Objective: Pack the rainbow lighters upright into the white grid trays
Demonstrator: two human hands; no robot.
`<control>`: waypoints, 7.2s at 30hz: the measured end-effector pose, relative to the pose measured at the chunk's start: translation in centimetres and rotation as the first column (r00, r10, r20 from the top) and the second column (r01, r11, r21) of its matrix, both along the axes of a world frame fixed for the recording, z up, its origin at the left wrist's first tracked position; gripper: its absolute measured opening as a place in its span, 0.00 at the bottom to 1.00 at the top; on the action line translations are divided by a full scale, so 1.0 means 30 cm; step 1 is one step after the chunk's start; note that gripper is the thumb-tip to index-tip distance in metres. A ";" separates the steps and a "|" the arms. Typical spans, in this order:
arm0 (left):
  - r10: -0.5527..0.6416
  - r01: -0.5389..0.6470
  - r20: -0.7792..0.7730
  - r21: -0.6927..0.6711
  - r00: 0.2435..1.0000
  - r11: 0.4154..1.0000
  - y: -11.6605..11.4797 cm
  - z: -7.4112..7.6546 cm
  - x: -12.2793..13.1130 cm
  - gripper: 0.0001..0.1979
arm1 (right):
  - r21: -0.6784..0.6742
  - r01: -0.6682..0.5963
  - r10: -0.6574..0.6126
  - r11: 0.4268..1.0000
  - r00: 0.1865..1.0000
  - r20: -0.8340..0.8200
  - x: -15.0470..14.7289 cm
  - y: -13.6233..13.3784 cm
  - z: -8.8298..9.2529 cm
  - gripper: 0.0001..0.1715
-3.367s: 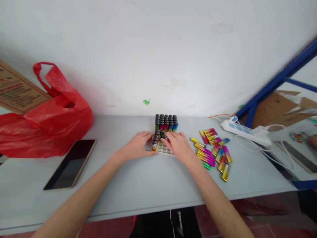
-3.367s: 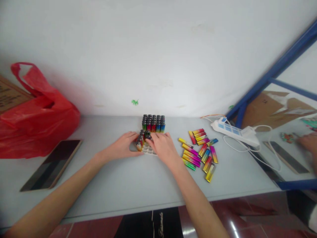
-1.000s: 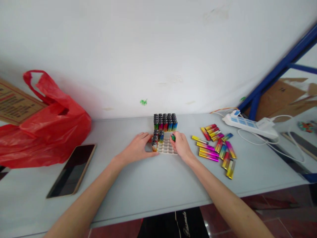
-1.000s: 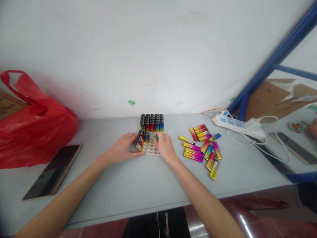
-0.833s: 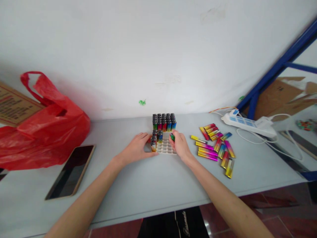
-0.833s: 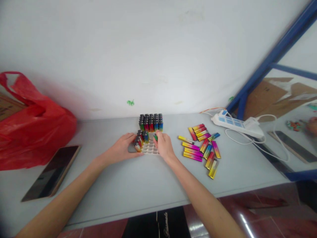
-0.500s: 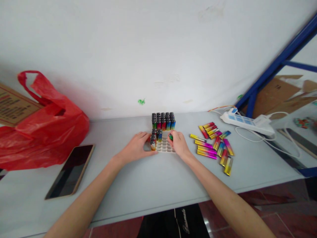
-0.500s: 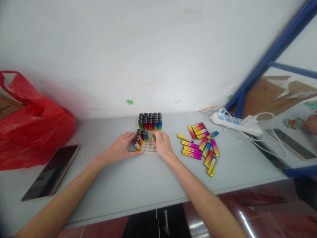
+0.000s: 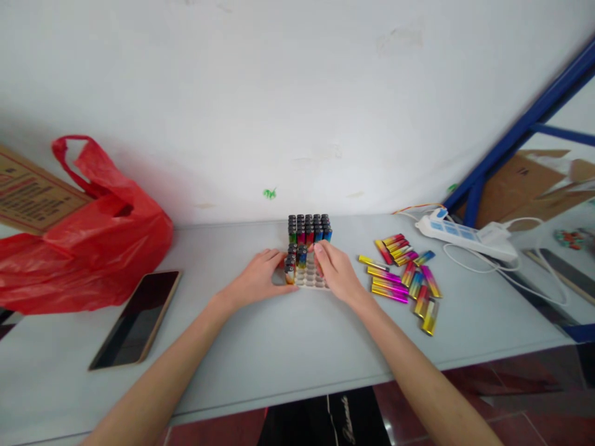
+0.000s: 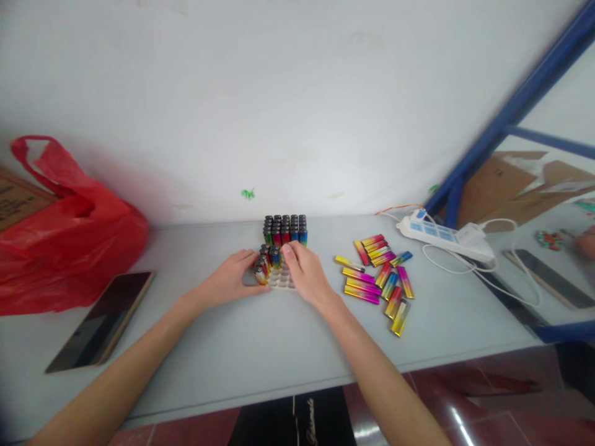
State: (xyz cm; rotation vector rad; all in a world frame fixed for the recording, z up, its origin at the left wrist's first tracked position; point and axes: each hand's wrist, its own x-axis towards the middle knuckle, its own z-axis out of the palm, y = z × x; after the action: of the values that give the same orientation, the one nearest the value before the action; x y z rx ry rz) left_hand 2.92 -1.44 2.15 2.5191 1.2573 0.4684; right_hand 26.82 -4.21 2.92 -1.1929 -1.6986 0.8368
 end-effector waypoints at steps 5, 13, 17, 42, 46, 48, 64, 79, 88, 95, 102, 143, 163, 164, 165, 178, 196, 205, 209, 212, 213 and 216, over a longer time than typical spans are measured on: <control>0.002 -0.002 0.007 0.001 1.000 1.000 -0.004 -0.001 0.002 0.24 | 0.237 -0.001 -0.041 0.972 0.984 0.172 0.014 0.001 0.003 0.27; -0.002 0.002 0.026 0.000 1.000 1.000 -0.006 -0.005 0.000 0.24 | 0.233 -0.011 -0.051 0.972 0.964 0.260 0.019 0.000 -0.012 0.25; -0.005 0.005 0.007 -0.004 1.000 1.000 -0.005 -0.006 0.001 0.24 | 0.229 -0.160 0.075 0.960 0.937 0.340 0.021 -0.003 -0.014 0.22; -0.008 0.008 -0.014 0.001 1.000 1.000 0.008 -0.016 -0.006 0.26 | 0.111 0.154 -0.180 0.982 0.570 0.802 0.487 -0.008 -0.044 0.12; -0.005 0.005 -0.013 0.014 1.000 1.000 0.005 -0.012 -0.004 0.24 | 0.092 0.118 -0.142 0.989 0.552 0.821 0.441 0.028 -0.044 0.12; 0.000 0.000 -0.005 0.017 1.000 1.000 0.001 -0.005 -0.002 0.23 | 0.087 0.116 -0.138 0.989 0.554 0.821 0.422 0.044 -0.040 0.12; 0.004 -0.003 -0.023 0.027 1.000 1.000 0.005 -0.007 -0.002 0.24 | -0.212 -0.122 -0.084 0.970 0.646 -0.759 0.102 0.123 0.085 0.24; 0.014 -0.014 0.008 0.010 1.000 1.000 -0.003 -0.006 -0.001 0.25 | -0.431 -0.304 0.054 0.850 0.863 -0.503 0.021 0.028 0.008 0.39; 0.019 -0.019 -0.001 -0.016 1.000 1.000 -0.006 0.004 0.001 0.24 | -0.407 -0.031 -0.087 0.913 0.960 -0.267 -0.028 0.027 -0.047 0.37; 0.023 -0.023 0.003 -0.009 1.000 1.000 -0.003 -0.005 -0.001 0.25 | -0.383 -0.010 -0.094 0.924 0.963 -0.252 -0.024 0.030 -0.055 0.37; 0.020 -0.020 0.001 -0.013 1.000 1.000 -0.006 0.003 0.000 0.24 | -0.383 0.002 -0.114 0.924 0.956 -0.271 -0.030 0.027 -0.043 0.36; 0.002 -0.001 0.032 -0.008 0.999 1.000 0.001 -0.019 -0.005 0.20 | 0.255 -0.079 -0.075 0.964 0.838 0.541 -0.027 -0.017 -0.023 0.26; 0.016 -0.015 0.034 -0.017 0.999 1.000 0.005 -0.015 -0.001 0.25 | 0.001 -0.004 0.002 1.000 0.689 0.725 0.563 -0.036 0.004 0.10; 0.016 -0.015 0.032 -0.017 0.999 1.000 0.005 -0.015 -0.001 0.25 | -0.003 -0.004 0.005 1.000 0.708 0.706 0.559 -0.030 0.006 0.09; 0.017 -0.016 0.032 -0.015 0.999 1.000 0.005 -0.015 -0.001 0.25 | 0.000 0.003 -0.002 1.000 0.741 0.672 0.552 -0.023 0.008 0.09; 0.018 -0.018 0.006 -0.022 1.000 1.000 0.004 -0.006 0.002 0.26 | -0.186 -0.103 -0.047 0.977 0.750 -0.660 0.164 0.101 0.132 0.28; 0.002 -0.002 0.010 -0.005 1.000 1.000 0.008 -0.020 -0.003 0.27 | 0.002 0.149 -0.148 0.989 0.985 0.091 -0.014 0.017 -0.024 0.29; 0.005 -0.005 0.025 -0.016 1.000 1.000 0.005 -0.010 -0.002 0.26 | 0.048 0.129 -0.133 0.990 0.988 0.081 -0.017 -0.006 -0.018 0.29; 0.006 -0.006 0.017 -0.013 1.000 1.000 0.004 -0.013 -0.004 0.25 | 0.063 0.125 -0.130 0.990 0.988 0.081 -0.019 -0.010 -0.016 0.31; 0.008 -0.008 -0.001 -0.017 1.000 1.000 0.004 -0.013 -0.004 0.26 | 0.061 0.122 -0.127 0.991 0.987 0.099 -0.017 -0.007 -0.021 0.28; 0.010 -0.010 -0.003 -0.019 1.000 1.000 0.004 -0.012 -0.004 0.26 | 0.060 0.122 -0.128 0.991 0.986 0.106 -0.017 -0.005 -0.023 0.26; 0.009 -0.009 -0.003 -0.024 1.000 1.000 0.005 -0.010 -0.003 0.25 | 0.057 0.111 -0.118 0.992 0.984 0.131 -0.015 -0.002 -0.024 0.24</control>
State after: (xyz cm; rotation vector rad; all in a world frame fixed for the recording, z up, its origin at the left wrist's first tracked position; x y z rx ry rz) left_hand 2.83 -1.28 1.86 2.4964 1.2678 0.4487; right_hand 26.38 -4.28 2.19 -1.3242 -1.7296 0.6535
